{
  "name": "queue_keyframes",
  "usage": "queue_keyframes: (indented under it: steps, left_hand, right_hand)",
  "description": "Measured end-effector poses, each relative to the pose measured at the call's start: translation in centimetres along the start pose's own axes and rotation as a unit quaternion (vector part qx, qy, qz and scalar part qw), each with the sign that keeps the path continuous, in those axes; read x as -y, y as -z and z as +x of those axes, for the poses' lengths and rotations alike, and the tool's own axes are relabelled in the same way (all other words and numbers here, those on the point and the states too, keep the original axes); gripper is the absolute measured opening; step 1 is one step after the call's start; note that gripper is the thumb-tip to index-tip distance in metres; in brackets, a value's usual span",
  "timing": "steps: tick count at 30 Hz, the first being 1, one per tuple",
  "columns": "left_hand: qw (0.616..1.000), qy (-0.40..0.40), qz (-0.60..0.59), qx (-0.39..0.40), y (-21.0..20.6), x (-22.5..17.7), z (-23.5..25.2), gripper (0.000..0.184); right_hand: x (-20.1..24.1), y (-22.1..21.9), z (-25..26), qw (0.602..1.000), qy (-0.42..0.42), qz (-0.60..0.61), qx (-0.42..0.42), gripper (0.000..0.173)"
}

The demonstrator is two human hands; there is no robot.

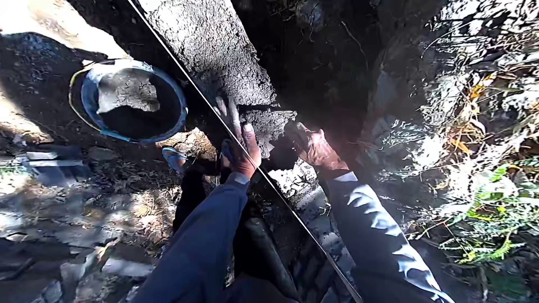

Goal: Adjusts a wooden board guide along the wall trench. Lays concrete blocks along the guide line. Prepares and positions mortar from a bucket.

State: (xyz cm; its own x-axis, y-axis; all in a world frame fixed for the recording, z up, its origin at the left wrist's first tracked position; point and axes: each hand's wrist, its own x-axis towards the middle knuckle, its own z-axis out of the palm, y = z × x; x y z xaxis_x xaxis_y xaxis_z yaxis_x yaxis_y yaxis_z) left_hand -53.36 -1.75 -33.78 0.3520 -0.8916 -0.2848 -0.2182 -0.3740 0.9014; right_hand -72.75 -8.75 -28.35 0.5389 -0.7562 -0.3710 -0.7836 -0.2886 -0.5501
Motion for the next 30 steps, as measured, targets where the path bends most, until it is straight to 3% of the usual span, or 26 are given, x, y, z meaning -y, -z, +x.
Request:
queue_keyframes:
  steps: [3, 7, 12, 13, 14, 16, 18, 19, 21, 23, 26, 30]
  left_hand:
    - [0.998, -0.066, 0.011, -0.01, -1.8, 1.5, -2.4, 0.07]
    - [0.999, -0.033, 0.015, 0.033, -4.0, 2.4, -7.4, 0.07]
    - [0.987, -0.071, 0.096, 0.104, -4.5, 3.3, -10.4, 0.071]
    - [0.984, -0.082, 0.118, 0.11, -4.4, 3.7, -11.1, 0.066]
    - [0.977, -0.081, 0.124, 0.15, -3.8, 3.8, -11.4, 0.068]
    - [0.976, -0.103, 0.115, 0.153, -3.4, 3.5, -10.5, 0.074]
    - [0.989, -0.036, 0.082, 0.115, -2.8, 2.7, -11.0, 0.083]
    - [0.995, 0.045, 0.049, 0.071, -2.8, 1.8, -10.8, 0.085]
    - [0.975, 0.215, -0.049, -0.037, -3.4, 0.7, -9.5, 0.071]
    - [0.94, 0.29, -0.138, -0.117, -4.5, 0.5, -7.8, 0.066]
    - [0.935, 0.273, -0.178, -0.142, -5.8, -0.9, -7.5, 0.062]
    - [0.946, 0.225, -0.175, -0.155, -6.6, -1.7, -8.7, 0.062]
  right_hand:
    - [-0.9, -0.5, -4.0, 0.998, -0.048, 0.013, 0.026, 0.037]
    - [-1.8, -0.4, -8.7, 0.997, -0.061, -0.021, 0.037, 0.036]
    - [-1.5, -3.3, -13.9, 0.978, -0.142, -0.137, -0.074, 0.037]
    - [-1.4, -4.2, -14.6, 0.975, -0.15, -0.145, -0.079, 0.036]
    - [-1.2, -4.6, -15.2, 0.972, -0.156, -0.152, -0.082, 0.037]
    - [-1.1, -4.2, -15.1, 0.969, -0.138, -0.162, -0.128, 0.04]
    - [0.3, -3.0, -15.6, 0.971, -0.146, -0.11, -0.154, 0.044]
    - [1.1, -1.9, -15.3, 0.974, -0.163, -0.055, -0.148, 0.049]
    - [2.3, 0.4, -14.1, 0.969, -0.223, 0.078, -0.071, 0.054]
    - [2.4, 1.9, -12.0, 0.948, -0.272, 0.146, 0.078, 0.048]
    - [2.0, 1.5, -10.1, 0.92, -0.299, 0.087, 0.238, 0.053]
    - [2.1, 0.9, -10.3, 0.897, -0.322, -0.024, 0.302, 0.054]
